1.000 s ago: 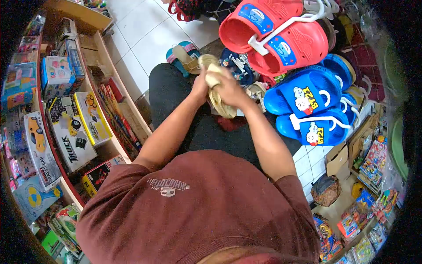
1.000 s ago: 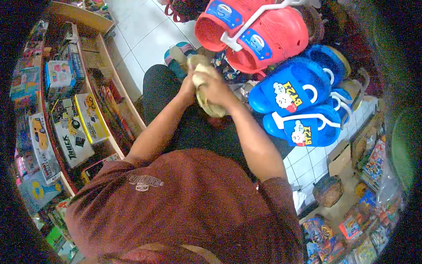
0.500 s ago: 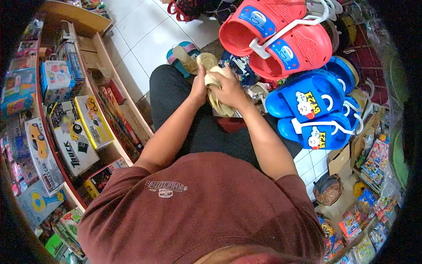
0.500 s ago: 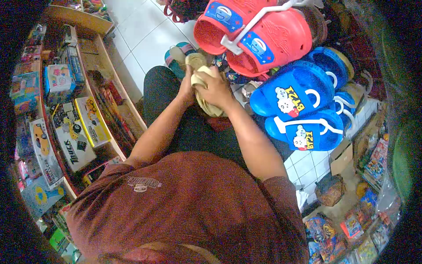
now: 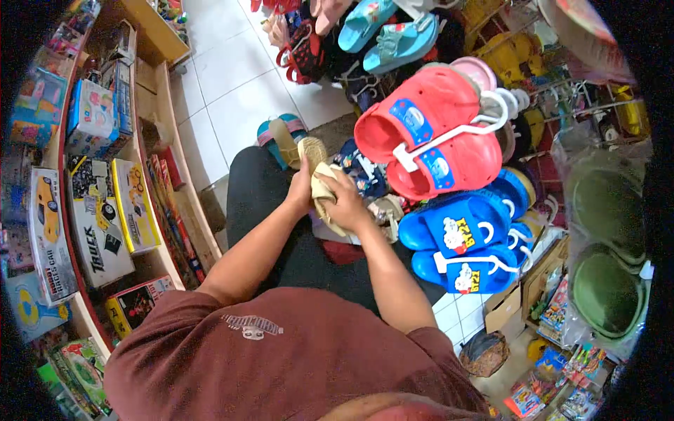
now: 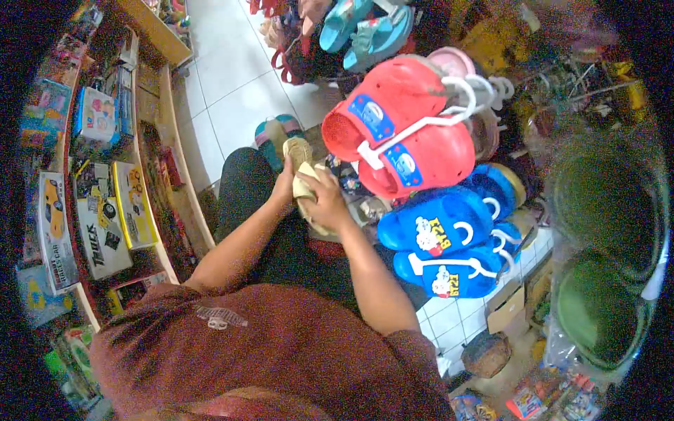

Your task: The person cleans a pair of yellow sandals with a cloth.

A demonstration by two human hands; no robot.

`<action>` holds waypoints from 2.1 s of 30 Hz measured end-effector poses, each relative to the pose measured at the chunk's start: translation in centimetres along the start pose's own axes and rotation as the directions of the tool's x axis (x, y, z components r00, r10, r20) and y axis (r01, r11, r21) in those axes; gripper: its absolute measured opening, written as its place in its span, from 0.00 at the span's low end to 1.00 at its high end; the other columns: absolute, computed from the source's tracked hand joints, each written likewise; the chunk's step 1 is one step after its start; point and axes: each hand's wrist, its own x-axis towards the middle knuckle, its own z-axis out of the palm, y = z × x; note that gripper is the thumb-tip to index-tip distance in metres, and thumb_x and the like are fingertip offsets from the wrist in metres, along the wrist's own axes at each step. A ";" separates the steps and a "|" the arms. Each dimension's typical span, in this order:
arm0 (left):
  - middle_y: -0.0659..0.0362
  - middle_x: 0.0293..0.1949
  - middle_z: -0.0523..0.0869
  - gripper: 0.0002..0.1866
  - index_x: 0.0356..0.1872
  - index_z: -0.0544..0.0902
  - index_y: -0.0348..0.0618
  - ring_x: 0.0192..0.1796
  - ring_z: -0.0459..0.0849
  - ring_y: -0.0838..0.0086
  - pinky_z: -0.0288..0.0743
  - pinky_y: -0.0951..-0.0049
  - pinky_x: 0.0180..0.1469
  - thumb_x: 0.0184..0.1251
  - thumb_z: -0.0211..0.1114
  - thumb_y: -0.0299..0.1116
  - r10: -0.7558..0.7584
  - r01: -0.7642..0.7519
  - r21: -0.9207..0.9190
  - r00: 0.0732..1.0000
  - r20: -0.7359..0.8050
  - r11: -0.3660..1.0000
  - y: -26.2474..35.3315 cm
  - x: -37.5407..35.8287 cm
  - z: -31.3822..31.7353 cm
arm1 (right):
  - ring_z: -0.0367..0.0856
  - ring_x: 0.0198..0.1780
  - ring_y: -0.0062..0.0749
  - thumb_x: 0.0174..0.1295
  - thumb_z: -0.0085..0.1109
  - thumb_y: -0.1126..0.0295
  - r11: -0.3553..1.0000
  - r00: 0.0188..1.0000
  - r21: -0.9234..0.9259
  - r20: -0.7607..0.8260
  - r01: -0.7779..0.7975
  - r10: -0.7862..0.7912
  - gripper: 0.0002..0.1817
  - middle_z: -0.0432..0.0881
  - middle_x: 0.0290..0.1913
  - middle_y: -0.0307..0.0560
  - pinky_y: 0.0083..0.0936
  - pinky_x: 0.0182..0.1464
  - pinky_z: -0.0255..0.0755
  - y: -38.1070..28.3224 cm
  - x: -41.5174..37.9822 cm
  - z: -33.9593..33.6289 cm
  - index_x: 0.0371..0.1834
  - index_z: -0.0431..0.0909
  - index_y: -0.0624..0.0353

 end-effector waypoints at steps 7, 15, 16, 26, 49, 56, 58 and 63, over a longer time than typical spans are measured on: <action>0.50 0.51 0.84 0.40 0.55 0.81 0.33 0.52 0.80 0.66 0.72 0.65 0.56 0.73 0.42 0.65 0.009 -0.076 0.443 0.989 0.149 0.893 -0.7 -0.4 1.1 | 0.64 0.67 0.59 0.52 0.63 0.74 0.939 0.807 0.156 -0.482 -0.305 0.342 0.30 0.66 0.62 0.64 0.43 0.69 0.60 0.9 1.2 -0.7 0.63 0.73 0.54; 0.54 0.38 0.87 0.39 0.48 0.82 0.34 0.36 0.86 0.68 0.78 0.65 0.41 0.73 0.44 0.67 0.078 -0.076 0.048 0.996 -0.047 0.996 -1.2 1.2 -0.5 | 0.64 0.66 0.59 0.50 0.63 0.73 0.993 0.986 -0.027 -0.128 -0.113 0.108 0.33 0.66 0.64 0.60 0.42 0.69 0.60 -0.3 0.4 1.2 0.65 0.74 0.48; 0.52 0.40 0.87 0.37 0.49 0.82 0.34 0.40 0.86 0.67 0.77 0.64 0.44 0.74 0.46 0.64 0.030 -0.036 0.185 0.999 0.036 0.982 -1.0 0.9 -0.8 | 0.65 0.65 0.58 0.50 0.63 0.73 0.989 0.972 -0.004 -0.187 -0.148 0.144 0.32 0.66 0.63 0.60 0.42 0.68 0.60 -0.1 0.6 1.4 0.65 0.74 0.49; 0.54 0.48 0.84 0.32 0.57 0.79 0.36 0.47 0.81 0.72 0.75 0.71 0.50 0.77 0.45 0.58 0.008 -0.078 0.314 0.976 0.217 0.946 -1.3 1.0 0.4 | 0.60 0.68 0.63 0.58 0.61 0.70 0.987 0.943 -0.089 -0.318 -0.135 0.100 0.32 0.63 0.67 0.67 0.48 0.70 0.55 0.4 0.2 0.8 0.69 0.67 0.52; 0.54 0.52 0.82 0.26 0.61 0.75 0.36 0.51 0.82 0.69 0.77 0.68 0.52 0.74 0.49 0.47 0.373 -0.526 0.272 0.807 0.457 0.805 -2.0 1.3 1.0 | 0.63 0.69 0.61 0.58 0.59 0.70 0.947 0.932 -0.302 -0.299 0.113 -0.206 0.29 0.66 0.67 0.63 0.46 0.70 0.58 -4.7 0.7 -1.4 0.67 0.72 0.52; 0.56 0.61 0.77 0.25 0.68 0.69 0.42 0.61 0.77 0.68 0.71 0.66 0.64 0.77 0.48 0.43 0.236 -0.394 0.252 0.841 0.488 0.884 -2.0 0.1 0.6 | 0.57 0.72 0.66 0.56 0.61 0.72 0.996 0.852 -0.071 -0.524 -0.048 0.004 0.31 0.65 0.68 0.64 0.53 0.72 0.54 0.3 0.2 1.1 0.67 0.69 0.52; 0.56 0.62 0.76 0.26 0.69 0.67 0.43 0.63 0.76 0.67 0.69 0.64 0.65 0.77 0.47 0.46 0.322 -0.489 0.210 0.784 0.530 0.846 -3.4 1.7 -0.4 | 0.55 0.72 0.71 0.53 0.62 0.73 0.959 0.934 -0.277 -0.325 0.054 -0.146 0.33 0.65 0.68 0.62 0.58 0.73 0.51 -3.6 0.0 -0.4 0.66 0.72 0.45; 0.56 0.63 0.77 0.27 0.70 0.67 0.44 0.62 0.77 0.68 0.70 0.65 0.64 0.78 0.45 0.48 -0.045 0.040 0.022 0.941 0.336 0.999 -0.4 -1.5 2.2 | 0.64 0.68 0.59 0.47 0.63 0.79 0.979 0.770 0.188 -0.612 -0.081 0.181 0.34 0.69 0.65 0.60 0.43 0.70 0.59 0.2 1.3 1.3 0.64 0.73 0.55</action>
